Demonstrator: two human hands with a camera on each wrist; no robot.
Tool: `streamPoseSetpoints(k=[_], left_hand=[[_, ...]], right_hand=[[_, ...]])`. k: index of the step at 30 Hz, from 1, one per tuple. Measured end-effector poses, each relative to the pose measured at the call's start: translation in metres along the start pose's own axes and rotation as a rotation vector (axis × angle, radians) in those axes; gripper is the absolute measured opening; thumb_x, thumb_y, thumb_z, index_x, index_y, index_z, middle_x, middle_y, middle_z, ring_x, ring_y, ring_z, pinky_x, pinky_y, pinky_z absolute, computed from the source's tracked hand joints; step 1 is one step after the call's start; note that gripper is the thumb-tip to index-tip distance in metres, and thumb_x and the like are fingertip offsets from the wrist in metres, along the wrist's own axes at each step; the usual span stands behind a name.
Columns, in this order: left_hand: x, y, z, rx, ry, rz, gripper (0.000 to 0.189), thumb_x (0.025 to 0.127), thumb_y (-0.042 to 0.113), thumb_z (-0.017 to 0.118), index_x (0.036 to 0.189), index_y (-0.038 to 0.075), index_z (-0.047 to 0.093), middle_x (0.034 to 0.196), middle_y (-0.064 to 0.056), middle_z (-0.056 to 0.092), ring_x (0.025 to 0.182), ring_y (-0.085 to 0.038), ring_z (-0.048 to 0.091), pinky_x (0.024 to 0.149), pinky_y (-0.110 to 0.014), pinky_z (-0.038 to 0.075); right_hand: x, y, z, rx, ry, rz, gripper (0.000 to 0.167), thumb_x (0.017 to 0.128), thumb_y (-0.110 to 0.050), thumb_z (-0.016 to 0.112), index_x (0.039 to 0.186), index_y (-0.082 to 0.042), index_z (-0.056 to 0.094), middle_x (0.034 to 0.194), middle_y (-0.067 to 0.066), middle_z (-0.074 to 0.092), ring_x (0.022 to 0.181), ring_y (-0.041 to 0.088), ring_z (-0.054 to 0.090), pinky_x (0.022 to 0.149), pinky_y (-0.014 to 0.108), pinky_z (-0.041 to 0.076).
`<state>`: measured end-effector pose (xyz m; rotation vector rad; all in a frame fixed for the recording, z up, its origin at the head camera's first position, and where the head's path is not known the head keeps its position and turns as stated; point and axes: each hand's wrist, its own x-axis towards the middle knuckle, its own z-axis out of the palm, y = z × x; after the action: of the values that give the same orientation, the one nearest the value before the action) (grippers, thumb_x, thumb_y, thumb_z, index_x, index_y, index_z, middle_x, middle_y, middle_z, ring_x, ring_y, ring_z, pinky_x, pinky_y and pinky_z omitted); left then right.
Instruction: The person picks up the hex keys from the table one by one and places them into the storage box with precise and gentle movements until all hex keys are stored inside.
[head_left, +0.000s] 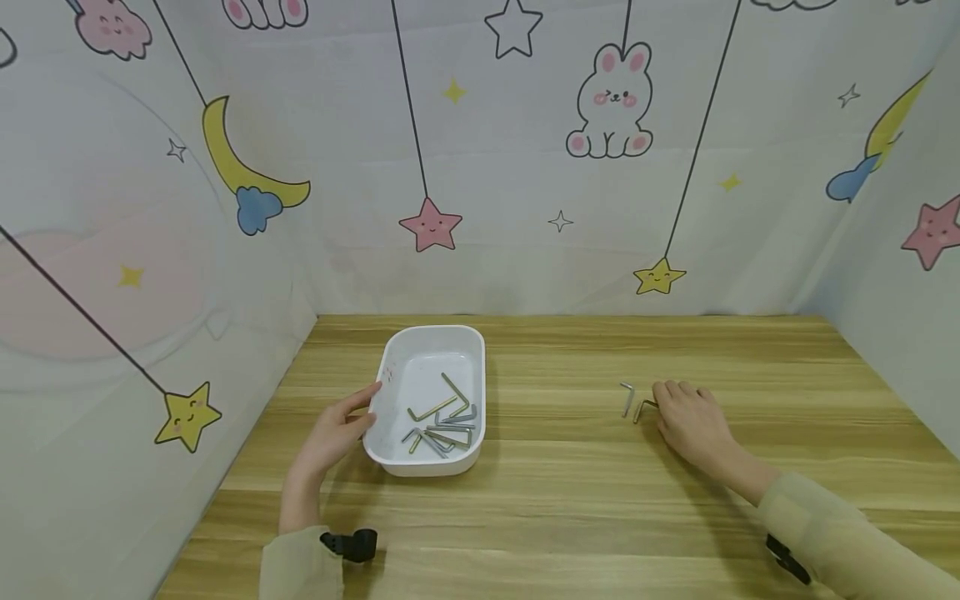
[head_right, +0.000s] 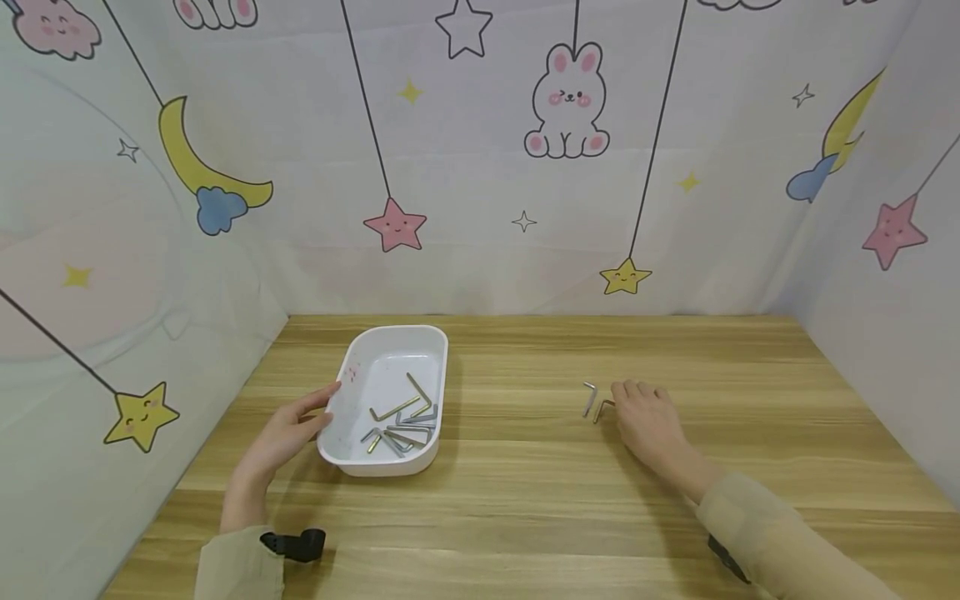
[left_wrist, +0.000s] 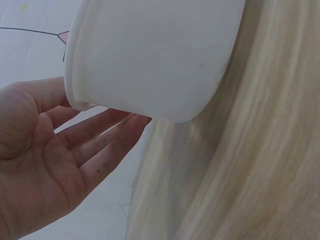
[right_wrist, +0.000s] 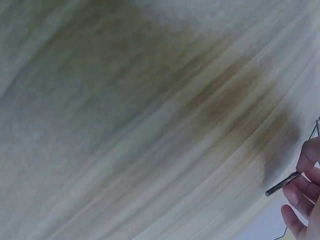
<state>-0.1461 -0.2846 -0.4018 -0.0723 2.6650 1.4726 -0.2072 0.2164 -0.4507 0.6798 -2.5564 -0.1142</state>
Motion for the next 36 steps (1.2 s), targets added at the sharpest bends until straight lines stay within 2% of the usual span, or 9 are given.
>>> streamPoseSetpoints(k=[7, 14, 27, 36], left_hand=[[0.0, 0.0, 0.0, 0.01, -0.001, -0.005, 0.05, 0.098, 0.01, 0.047, 0.147, 0.01, 0.039, 0.147, -0.027, 0.04, 0.124, -0.043, 0.051, 0.096, -0.045, 0.05], [-0.001, 0.0, 0.0, 0.002, -0.001, -0.007, 0.05, 0.098, 0.009, 0.047, 0.148, 0.01, 0.038, 0.147, -0.027, 0.039, 0.124, -0.043, 0.051, 0.096, -0.045, 0.05], [-0.001, 0.001, 0.001, 0.006, 0.002, -0.005, 0.05, 0.098, 0.011, 0.048, 0.148, 0.01, 0.038, 0.147, -0.026, 0.04, 0.124, -0.042, 0.052, 0.096, -0.045, 0.05], [-0.001, 0.001, 0.001, 0.006, 0.002, -0.008, 0.05, 0.099, 0.011, 0.048, 0.148, 0.011, 0.038, 0.148, -0.026, 0.039, 0.125, -0.042, 0.051, 0.096, -0.046, 0.05]], right_hand=[[0.001, -0.004, -0.002, 0.038, 0.007, 0.016, 0.015, 0.077, -0.002, 0.064, 0.082, -0.005, 0.05, 0.068, 0.003, 0.049, 0.057, 0.015, 0.036, 0.054, 0.028, 0.028], [0.004, -0.01, -0.004, 0.056, -0.005, 0.015, 0.015, 0.076, -0.001, 0.06, 0.084, -0.008, 0.049, 0.072, 0.003, 0.05, 0.061, 0.016, 0.039, 0.057, 0.031, 0.032], [0.009, -0.02, -0.006, 0.067, 0.109, -0.046, 0.014, 0.073, -0.002, 0.058, 0.085, -0.007, 0.052, 0.074, 0.004, 0.053, 0.066, 0.021, 0.048, 0.06, 0.036, 0.042], [0.012, -0.03, -0.011, 0.093, 0.125, -0.074, 0.018, 0.073, -0.001, 0.063, 0.085, -0.008, 0.052, 0.076, 0.002, 0.054, 0.066, 0.017, 0.044, 0.059, 0.029, 0.034]])
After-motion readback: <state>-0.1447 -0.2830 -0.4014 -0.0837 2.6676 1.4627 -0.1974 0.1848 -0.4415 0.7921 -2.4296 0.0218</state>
